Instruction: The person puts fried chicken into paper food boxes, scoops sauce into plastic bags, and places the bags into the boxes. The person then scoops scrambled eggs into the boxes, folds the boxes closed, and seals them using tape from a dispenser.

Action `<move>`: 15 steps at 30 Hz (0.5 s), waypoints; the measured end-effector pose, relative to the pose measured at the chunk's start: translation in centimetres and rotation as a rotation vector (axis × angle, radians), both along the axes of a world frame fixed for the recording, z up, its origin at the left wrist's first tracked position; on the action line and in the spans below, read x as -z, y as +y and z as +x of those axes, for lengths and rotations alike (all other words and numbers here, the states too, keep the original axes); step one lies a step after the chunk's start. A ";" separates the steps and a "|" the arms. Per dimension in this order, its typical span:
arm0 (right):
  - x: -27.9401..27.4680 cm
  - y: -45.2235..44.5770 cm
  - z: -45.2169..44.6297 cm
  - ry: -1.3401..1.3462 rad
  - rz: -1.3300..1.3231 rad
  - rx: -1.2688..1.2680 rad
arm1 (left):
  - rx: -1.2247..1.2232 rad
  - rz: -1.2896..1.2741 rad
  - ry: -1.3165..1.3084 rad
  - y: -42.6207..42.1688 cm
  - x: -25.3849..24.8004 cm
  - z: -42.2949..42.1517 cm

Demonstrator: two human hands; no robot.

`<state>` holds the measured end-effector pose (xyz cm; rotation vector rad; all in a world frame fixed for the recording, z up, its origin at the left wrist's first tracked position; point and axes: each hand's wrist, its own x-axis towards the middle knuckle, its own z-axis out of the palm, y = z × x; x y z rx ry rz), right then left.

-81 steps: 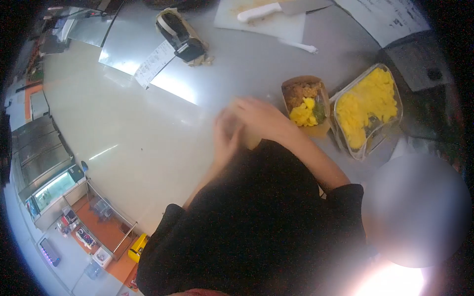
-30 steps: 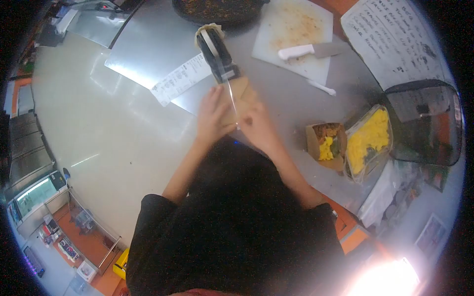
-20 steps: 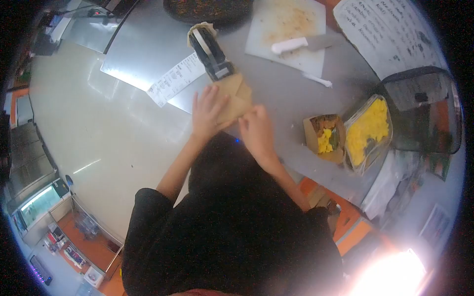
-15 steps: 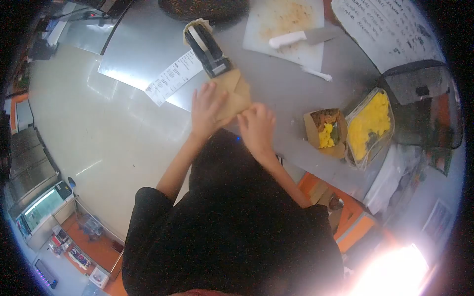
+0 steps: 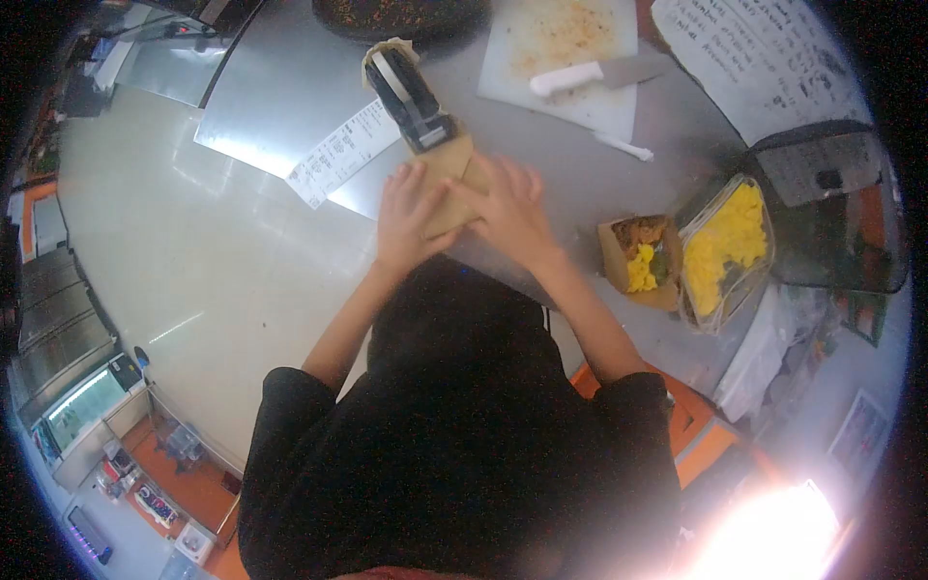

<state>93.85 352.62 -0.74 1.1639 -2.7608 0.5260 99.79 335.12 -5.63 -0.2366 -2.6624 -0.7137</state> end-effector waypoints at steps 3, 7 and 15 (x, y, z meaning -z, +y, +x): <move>-1.0 -0.3 -1.0 -0.086 0.047 -0.085 | 0.009 0.089 -0.032 -0.1 0.2 -0.1; -2.9 -1.1 -2.0 -0.166 0.110 -0.176 | 0.051 0.074 0.004 -0.3 0.0 -0.2; -2.4 -3.4 -7.0 -0.553 -0.122 -0.167 | 0.057 0.083 -0.097 0.0 -2.1 -0.6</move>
